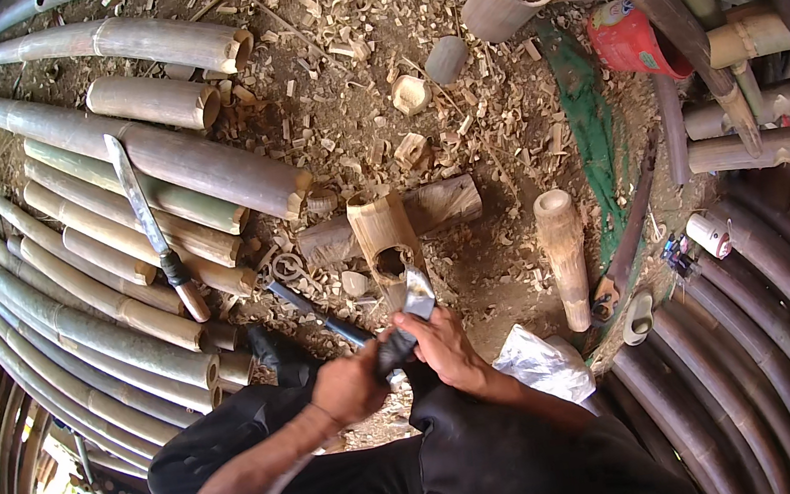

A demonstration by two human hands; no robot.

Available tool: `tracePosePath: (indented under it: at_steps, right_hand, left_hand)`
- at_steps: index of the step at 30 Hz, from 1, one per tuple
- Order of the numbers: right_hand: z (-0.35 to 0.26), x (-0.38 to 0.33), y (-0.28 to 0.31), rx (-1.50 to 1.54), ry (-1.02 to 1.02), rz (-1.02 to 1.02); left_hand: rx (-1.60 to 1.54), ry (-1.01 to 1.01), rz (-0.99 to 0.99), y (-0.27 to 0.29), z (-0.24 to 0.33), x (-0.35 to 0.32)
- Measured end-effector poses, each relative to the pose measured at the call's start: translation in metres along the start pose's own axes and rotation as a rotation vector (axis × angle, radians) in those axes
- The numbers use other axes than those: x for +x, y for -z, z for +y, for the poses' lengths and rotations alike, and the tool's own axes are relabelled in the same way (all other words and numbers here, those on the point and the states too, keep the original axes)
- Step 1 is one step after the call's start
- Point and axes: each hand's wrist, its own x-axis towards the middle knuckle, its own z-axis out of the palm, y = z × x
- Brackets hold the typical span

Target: The person sits on the ground and uses a chisel and a wooden mallet to carve the inside of a short bamboo segment. They repeatedly strike the chisel to remove material, then use a broom to sweep away the debris before continuing to carve.

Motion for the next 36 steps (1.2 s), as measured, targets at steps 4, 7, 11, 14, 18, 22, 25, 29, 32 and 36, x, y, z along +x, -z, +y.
tracePosePath:
  at_steps: [4,7,11,14,18,22,25,29,32,36]
  right_hand:
    - [0.011,-0.006,0.008,-0.086,0.141,-0.033]
    - [0.009,-0.006,-0.004,0.491,0.114,-0.362]
    - [0.0,0.009,-0.014,0.759,-0.105,-0.417]
    - [-0.005,0.009,-0.012,0.515,-0.018,-0.287]
    - [-0.013,-0.001,-0.009,-0.009,0.057,0.014]
    - [0.04,0.03,0.008,-0.648,0.293,0.411]
    - [0.001,0.017,0.003,-0.549,0.272,0.344]
    - [0.001,0.003,0.001,-0.71,0.296,0.356]
    - [0.013,-0.006,-0.003,-0.601,0.271,0.166]
    - [-0.03,0.021,-0.038,-0.336,0.035,-0.09]
  left_hand:
    - [-0.009,-0.052,0.182,-0.02,0.007,-0.003]
    - [0.295,-0.155,0.24,0.046,0.001,-0.017]
    - [0.438,-0.081,-0.222,0.116,0.013,0.009]
    - [0.241,-0.095,-0.17,0.092,-0.008,0.011]
    - [-0.107,0.046,-0.11,0.019,-0.002,0.005]
    - [-0.51,0.118,0.089,-0.053,0.032,0.019]
    - [-0.596,0.172,0.143,-0.059,0.051,0.027]
    - [-0.6,-0.003,0.264,-0.067,0.036,0.021]
    - [-0.71,-0.048,0.318,-0.068,0.015,0.002]
    - [-0.568,0.246,0.38,-0.036,-0.03,0.013]
